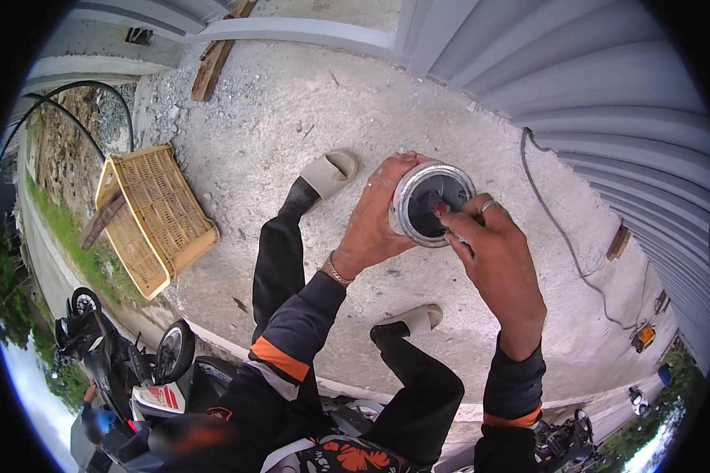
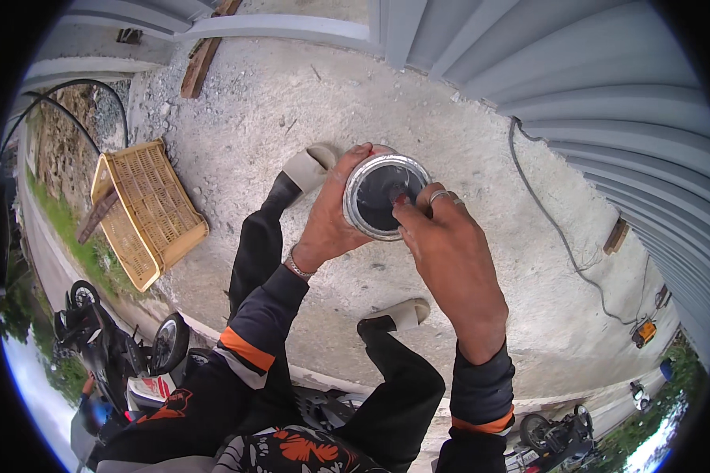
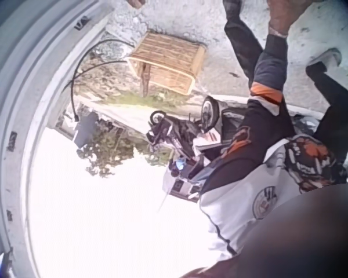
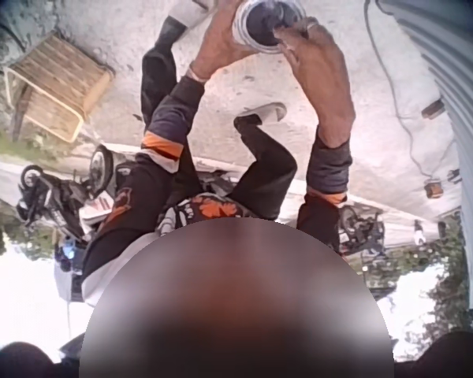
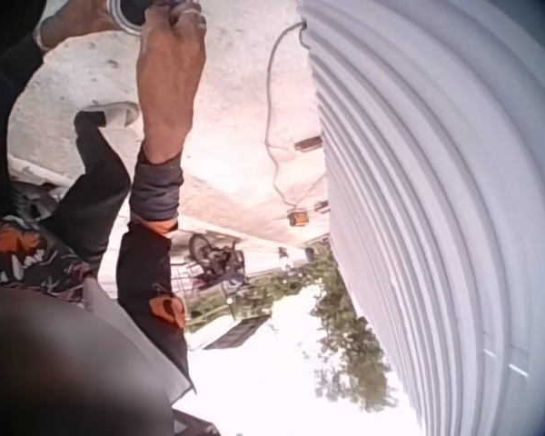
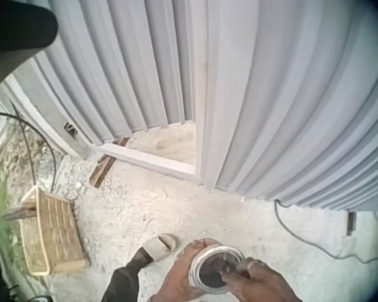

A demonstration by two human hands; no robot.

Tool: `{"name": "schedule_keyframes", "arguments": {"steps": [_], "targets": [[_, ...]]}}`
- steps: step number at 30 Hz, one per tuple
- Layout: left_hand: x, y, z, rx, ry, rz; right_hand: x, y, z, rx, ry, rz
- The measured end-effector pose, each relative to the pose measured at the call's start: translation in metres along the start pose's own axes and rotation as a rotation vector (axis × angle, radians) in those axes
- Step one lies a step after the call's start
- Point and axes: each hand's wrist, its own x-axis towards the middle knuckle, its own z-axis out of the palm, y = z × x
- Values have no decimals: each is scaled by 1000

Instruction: Painting the edges and joints of a corrugated metal fence with gray paint.

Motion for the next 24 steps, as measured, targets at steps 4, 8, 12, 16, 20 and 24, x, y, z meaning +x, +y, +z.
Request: {"name": "schedule_keyframes", "arguments": {"steps": [4, 8, 12, 16, 20, 24], "targets": [[-1, 6, -4, 157, 25, 19, -2, 1, -6, -130, -139, -6], [10, 15, -5, 156, -15, 106, -6, 7, -2, -26, -112, 3], [1, 9, -9, 253, -34, 55, -6, 5, 0, 62, -125, 50], [-3, 10, -11, 187, 32, 32, -13, -8, 3, 114, -42, 72], [-3, 15, -22, 189, 48, 4, -24, -20, 16, 123, 116, 67], [-13, 5, -30, 314, 0, 8, -27, -20, 26, 76, 62, 151]]}}
